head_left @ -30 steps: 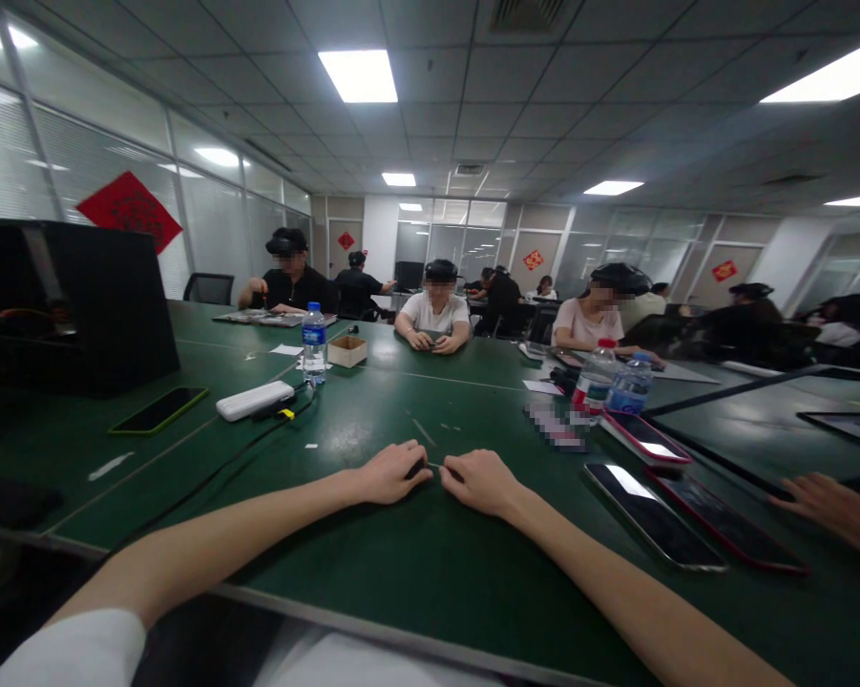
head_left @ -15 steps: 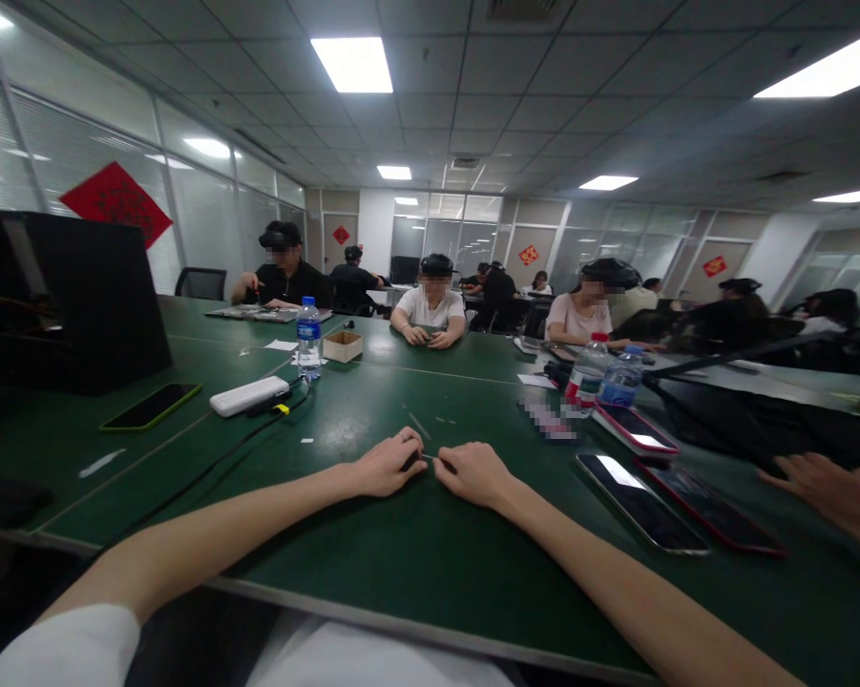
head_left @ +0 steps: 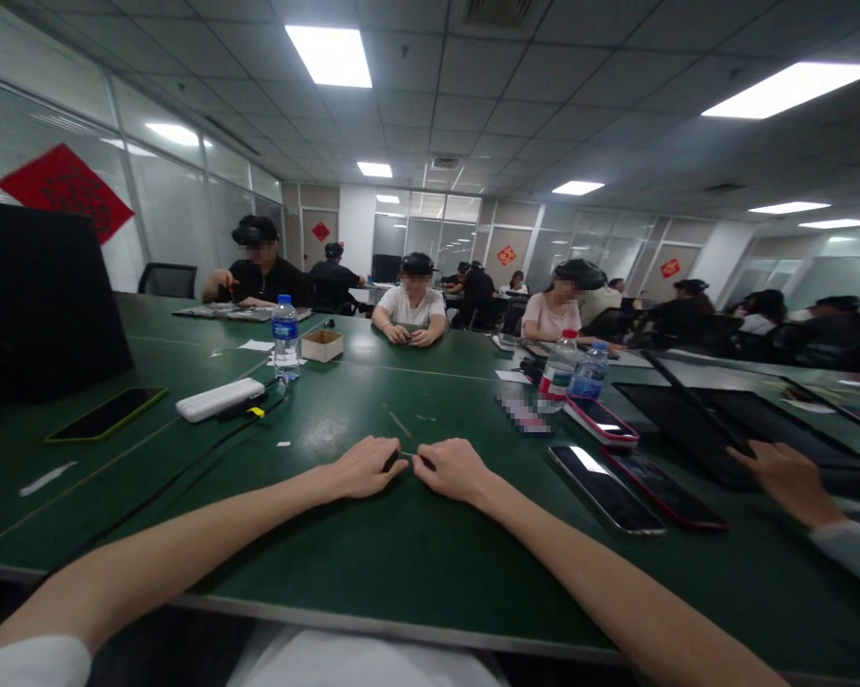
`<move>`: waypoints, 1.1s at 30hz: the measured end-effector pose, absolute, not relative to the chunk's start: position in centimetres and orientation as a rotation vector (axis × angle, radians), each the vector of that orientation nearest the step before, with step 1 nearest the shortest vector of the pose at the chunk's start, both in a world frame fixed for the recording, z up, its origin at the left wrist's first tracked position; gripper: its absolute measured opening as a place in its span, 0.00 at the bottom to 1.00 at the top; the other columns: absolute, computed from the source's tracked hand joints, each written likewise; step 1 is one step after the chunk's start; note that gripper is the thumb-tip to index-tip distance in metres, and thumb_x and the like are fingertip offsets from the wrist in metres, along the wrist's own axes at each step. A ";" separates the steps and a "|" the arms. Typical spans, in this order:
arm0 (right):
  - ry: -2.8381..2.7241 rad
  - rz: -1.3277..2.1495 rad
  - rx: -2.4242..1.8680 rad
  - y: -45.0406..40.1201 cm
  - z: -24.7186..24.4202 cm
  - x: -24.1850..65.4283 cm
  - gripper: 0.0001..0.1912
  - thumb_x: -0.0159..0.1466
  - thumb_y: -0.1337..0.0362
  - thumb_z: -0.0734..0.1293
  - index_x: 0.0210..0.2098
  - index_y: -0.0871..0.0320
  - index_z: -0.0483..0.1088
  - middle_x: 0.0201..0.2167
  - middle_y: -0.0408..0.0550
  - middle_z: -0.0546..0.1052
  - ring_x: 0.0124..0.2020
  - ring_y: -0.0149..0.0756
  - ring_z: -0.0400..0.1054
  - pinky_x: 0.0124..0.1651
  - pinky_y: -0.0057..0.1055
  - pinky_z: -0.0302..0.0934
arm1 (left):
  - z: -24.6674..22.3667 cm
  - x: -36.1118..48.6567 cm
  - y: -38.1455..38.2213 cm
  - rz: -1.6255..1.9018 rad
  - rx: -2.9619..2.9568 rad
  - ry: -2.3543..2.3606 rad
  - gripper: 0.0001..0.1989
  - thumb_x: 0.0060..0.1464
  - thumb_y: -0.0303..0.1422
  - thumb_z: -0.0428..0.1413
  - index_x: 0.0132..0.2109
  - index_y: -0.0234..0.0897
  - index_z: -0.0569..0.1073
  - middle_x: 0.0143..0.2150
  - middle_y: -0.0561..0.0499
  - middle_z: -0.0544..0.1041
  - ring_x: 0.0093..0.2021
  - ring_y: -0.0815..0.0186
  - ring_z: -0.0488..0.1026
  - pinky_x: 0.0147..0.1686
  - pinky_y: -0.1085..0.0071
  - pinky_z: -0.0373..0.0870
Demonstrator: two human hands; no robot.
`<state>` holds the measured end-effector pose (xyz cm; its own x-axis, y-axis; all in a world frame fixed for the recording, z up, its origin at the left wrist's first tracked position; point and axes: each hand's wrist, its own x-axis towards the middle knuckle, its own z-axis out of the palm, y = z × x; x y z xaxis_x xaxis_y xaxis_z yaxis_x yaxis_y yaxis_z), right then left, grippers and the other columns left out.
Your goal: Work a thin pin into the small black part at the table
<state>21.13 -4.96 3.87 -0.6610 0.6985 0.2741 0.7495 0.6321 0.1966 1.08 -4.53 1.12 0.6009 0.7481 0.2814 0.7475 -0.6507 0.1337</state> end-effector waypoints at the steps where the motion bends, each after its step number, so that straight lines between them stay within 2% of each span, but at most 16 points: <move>1: -2.680 -0.432 -1.198 -5.0 3.9 21.1 0.22 0.66 0.54 0.52 0.30 0.57 0.71 0.27 0.47 0.76 0.25 0.31 0.67 0.30 0.25 0.52 | 1.2 1.1 -4.6 0.488 2.810 1.314 0.16 0.61 0.43 0.40 0.39 0.37 0.65 0.35 0.48 0.73 0.35 0.62 0.70 0.34 0.68 0.62; 33: -2.725 -0.389 -1.185 -5.2 4.1 21.1 0.22 0.66 0.55 0.53 0.31 0.58 0.72 0.27 0.48 0.76 0.25 0.30 0.67 0.32 0.24 0.54 | 0.9 0.7 -4.2 0.452 2.764 1.287 0.15 0.61 0.43 0.41 0.40 0.37 0.64 0.34 0.48 0.73 0.34 0.62 0.70 0.32 0.70 0.61</move>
